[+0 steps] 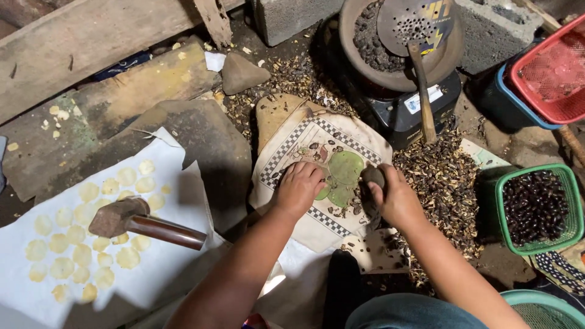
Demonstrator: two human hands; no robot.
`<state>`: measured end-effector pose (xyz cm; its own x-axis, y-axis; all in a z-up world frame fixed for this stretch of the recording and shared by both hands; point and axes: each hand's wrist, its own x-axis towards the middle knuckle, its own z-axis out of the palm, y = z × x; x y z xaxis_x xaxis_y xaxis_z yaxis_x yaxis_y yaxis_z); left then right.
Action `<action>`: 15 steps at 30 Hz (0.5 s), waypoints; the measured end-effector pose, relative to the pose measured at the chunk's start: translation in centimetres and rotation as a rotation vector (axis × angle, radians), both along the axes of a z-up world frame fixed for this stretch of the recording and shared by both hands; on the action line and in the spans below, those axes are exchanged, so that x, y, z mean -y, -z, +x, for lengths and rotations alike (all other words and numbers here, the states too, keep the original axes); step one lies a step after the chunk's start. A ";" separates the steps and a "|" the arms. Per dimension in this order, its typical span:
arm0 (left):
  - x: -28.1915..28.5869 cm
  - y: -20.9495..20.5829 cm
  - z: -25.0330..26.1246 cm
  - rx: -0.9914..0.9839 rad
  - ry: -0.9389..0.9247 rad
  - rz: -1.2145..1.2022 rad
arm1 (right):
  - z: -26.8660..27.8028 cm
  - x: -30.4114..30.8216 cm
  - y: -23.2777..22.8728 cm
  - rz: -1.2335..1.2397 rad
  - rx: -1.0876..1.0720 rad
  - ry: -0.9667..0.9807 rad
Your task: Manually processing nuts by cracking shells with a mallet and stone, and stirring them in a roasting pot.
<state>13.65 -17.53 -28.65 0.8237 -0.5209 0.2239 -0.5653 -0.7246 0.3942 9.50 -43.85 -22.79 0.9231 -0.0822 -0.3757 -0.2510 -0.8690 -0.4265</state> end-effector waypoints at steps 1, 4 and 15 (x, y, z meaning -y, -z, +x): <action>-0.1 0.2 0.4 -0.001 -0.006 0.001 | 0.6 0.4 0.4 0.001 -0.001 -0.006; -0.3 0.0 -0.1 -0.033 0.028 -0.020 | 0.1 -0.2 -0.6 -0.046 -0.006 -0.079; 4.0 2.9 -0.4 -0.144 -0.288 -0.071 | 1.2 -2.2 -0.4 -0.217 0.093 -0.274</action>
<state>13.26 -21.56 -31.55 0.9607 -0.2496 0.1215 -0.2762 -0.8145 0.5102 10.71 -41.62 -22.42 0.9513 0.1044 -0.2901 0.0350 -0.9714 -0.2350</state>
